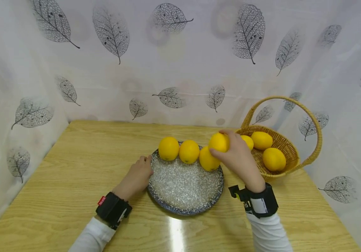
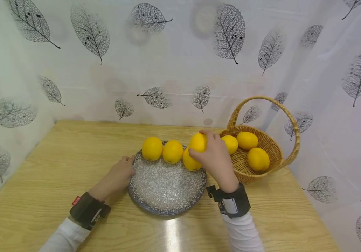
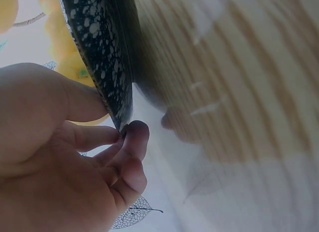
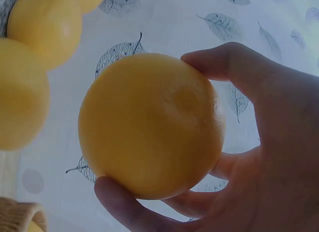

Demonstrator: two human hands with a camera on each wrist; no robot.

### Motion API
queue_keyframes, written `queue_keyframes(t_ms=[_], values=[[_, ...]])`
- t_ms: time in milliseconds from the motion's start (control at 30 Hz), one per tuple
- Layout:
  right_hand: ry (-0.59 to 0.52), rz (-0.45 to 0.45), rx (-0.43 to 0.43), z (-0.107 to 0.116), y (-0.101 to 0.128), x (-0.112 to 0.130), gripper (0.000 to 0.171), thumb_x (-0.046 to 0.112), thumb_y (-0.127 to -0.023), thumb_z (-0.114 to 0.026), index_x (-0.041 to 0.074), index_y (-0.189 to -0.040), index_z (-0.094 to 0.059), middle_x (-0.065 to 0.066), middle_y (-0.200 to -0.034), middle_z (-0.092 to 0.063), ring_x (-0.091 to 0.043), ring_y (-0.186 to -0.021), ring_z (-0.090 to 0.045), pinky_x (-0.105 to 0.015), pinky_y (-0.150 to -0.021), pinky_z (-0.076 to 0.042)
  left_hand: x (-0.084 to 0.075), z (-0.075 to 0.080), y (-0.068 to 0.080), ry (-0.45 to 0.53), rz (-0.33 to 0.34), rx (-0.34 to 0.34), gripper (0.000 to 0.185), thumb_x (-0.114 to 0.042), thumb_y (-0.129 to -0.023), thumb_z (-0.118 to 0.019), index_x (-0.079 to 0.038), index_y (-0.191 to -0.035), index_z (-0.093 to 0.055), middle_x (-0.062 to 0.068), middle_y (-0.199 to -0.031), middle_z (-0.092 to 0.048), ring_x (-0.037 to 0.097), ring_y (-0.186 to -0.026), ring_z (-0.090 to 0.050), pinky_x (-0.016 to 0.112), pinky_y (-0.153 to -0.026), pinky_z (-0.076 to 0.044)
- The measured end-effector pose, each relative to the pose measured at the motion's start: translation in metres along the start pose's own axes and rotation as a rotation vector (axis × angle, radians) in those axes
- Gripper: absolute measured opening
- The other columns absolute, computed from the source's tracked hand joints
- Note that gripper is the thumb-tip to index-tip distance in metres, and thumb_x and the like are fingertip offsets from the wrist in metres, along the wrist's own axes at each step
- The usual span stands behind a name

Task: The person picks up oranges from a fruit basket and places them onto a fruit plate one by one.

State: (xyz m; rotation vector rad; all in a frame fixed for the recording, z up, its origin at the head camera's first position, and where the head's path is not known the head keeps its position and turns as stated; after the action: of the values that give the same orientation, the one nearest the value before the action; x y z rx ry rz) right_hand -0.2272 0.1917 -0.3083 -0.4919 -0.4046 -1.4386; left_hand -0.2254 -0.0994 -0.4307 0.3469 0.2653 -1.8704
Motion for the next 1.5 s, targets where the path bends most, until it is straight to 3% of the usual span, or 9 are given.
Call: queue_keyframes(t_ms=[467, 967, 1133, 1500], values=[[-0.016, 0.062, -0.034, -0.017, 0.001, 0.017, 0.071, 0.035, -0.089, -0.073, 0.013, -0.150, -0.046, -0.022, -0.145, -0.051, -0.039, -0.121, -0.056, -0.054, -0.093, -0.053, 0.001, -0.001, 0.000, 0.003, 0.000, 0.004, 0.055, -0.005, -0.101, -0.058, 0.019, -0.146, -0.038, 0.035, -0.127, -0.053, 0.044, -0.112, -0.059, 0.054, -0.093, -0.053], [-0.001, 0.141, -0.008, -0.056, 0.009, 0.047, 0.073, 0.037, -0.082, -0.078, 0.020, -0.147, -0.050, -0.014, -0.141, -0.056, -0.031, -0.108, -0.060, -0.041, -0.079, -0.054, 0.000, -0.001, 0.000, -0.017, -0.003, 0.000, 0.055, -0.005, -0.100, -0.059, 0.019, -0.146, -0.039, 0.034, -0.125, -0.054, 0.042, -0.110, -0.060, 0.053, -0.089, -0.054], [0.010, 0.177, 0.012, -0.073, 0.013, 0.057, 0.072, 0.040, -0.082, -0.080, 0.021, -0.146, -0.053, -0.011, -0.139, -0.058, -0.027, -0.111, -0.057, -0.038, -0.079, -0.052, 0.000, -0.002, 0.002, -0.021, -0.024, -0.029, 0.053, -0.004, -0.100, -0.059, 0.020, -0.144, -0.042, 0.036, -0.125, -0.055, 0.044, -0.109, -0.060, 0.053, -0.088, -0.054], [0.034, 0.262, 0.074, -0.103, 0.017, 0.069, 0.070, 0.041, -0.086, -0.078, 0.019, -0.146, -0.052, -0.014, -0.145, -0.055, -0.035, -0.124, -0.058, -0.047, -0.092, -0.055, 0.000, 0.001, 0.001, -0.019, -0.040, -0.049, 0.053, -0.003, -0.099, -0.059, 0.020, -0.143, -0.043, 0.034, -0.122, -0.056, 0.043, -0.107, -0.061, 0.054, -0.087, -0.055]])
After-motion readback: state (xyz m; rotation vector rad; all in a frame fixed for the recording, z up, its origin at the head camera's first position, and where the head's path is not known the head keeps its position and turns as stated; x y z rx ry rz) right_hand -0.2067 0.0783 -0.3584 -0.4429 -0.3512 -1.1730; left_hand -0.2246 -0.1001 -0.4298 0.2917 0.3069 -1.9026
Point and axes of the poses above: each hand's wrist, its own y-axis away from the middle knuckle, its own z-axis out of the back of the hand, x = y × z, the point moved 4 cm from there along -y, towards the middle knuckle
